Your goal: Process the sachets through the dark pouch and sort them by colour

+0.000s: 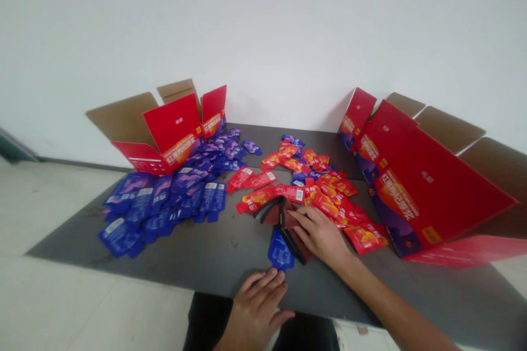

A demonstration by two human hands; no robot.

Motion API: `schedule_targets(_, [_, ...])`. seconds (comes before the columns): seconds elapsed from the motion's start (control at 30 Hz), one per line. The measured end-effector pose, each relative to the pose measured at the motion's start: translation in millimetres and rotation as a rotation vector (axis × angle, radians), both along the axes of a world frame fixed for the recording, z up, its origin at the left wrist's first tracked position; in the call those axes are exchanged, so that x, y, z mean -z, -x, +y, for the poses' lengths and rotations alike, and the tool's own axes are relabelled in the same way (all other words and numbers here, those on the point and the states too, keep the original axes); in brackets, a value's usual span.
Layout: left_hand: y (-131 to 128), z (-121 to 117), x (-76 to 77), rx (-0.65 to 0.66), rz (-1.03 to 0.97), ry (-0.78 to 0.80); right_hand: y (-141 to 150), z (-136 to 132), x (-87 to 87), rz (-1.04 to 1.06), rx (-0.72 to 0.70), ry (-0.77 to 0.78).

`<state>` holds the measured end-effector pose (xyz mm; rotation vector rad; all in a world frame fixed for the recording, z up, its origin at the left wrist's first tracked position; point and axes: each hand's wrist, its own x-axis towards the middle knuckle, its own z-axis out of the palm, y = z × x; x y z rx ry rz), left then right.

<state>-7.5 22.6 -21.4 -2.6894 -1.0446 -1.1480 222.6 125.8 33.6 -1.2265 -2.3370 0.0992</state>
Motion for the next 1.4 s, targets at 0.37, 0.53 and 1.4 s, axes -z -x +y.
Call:
schedule_targets(0.37, [-4.1,10.7,-24.3,-0.054,0.054,0.148,-23.7,10.3,-7.0,0.060,0.082,-0.130])
schedule_targets(0.53, [-34.8,30.9,-27.4,-0.357,0.128,0.349,-41.2,7.7,-9.6,0.322,0.170,-0.269])
schedule_targets(1.4, [4.3,243.2,-85.2,-0.362,-0.610,1.078,-69.9,11.4,16.7,0.451,0.279,-0.339])
